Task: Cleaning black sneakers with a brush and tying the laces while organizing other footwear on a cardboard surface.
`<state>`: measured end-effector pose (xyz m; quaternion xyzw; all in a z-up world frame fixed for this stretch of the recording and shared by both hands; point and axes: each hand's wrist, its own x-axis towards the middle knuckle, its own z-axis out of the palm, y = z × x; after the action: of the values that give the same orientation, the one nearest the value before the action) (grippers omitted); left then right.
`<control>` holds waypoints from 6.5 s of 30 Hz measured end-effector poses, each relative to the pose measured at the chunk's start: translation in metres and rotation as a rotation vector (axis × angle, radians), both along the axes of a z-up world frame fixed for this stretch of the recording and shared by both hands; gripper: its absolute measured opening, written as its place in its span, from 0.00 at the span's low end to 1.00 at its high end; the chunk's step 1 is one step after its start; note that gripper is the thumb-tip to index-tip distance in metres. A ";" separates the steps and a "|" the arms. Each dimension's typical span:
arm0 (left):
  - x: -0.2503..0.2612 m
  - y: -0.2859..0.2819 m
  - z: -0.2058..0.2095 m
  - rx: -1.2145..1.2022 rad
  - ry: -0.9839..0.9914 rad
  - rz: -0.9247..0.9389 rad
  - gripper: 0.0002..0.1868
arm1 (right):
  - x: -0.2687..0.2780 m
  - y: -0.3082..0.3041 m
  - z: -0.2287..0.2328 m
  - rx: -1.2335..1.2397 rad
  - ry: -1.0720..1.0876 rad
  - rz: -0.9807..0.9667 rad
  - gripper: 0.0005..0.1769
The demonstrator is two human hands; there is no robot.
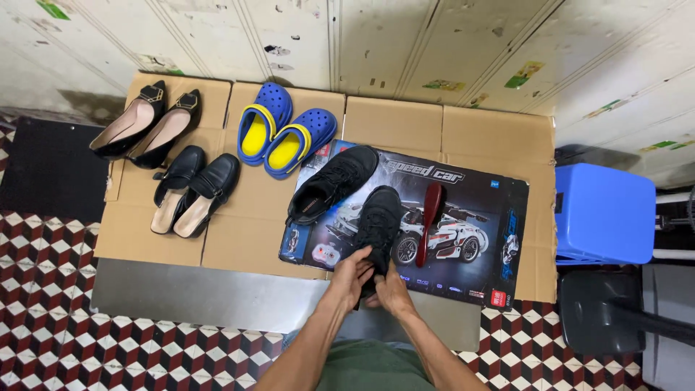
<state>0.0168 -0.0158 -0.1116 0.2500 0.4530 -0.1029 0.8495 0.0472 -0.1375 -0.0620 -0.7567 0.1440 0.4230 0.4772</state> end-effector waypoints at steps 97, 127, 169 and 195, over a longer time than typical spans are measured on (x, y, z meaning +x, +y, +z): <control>0.001 0.117 -0.046 -0.025 -0.408 -0.260 0.27 | 0.039 0.022 0.089 -0.637 -1.015 0.325 0.24; -0.018 0.187 0.011 0.341 -0.286 -0.234 0.15 | -0.044 0.109 0.222 -0.258 -1.315 0.117 0.24; 0.011 0.184 0.013 1.063 -0.432 -0.509 0.18 | -0.010 0.097 0.235 -0.247 -1.264 0.069 0.24; 0.011 0.198 0.087 -0.426 -0.601 0.237 0.18 | -0.093 0.143 0.242 0.065 -1.209 0.116 0.27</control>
<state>0.0279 0.1826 -0.0242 0.0329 0.1780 -0.0179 0.9833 -0.0457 0.0052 0.1800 -0.8546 -0.2068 -0.0521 0.4734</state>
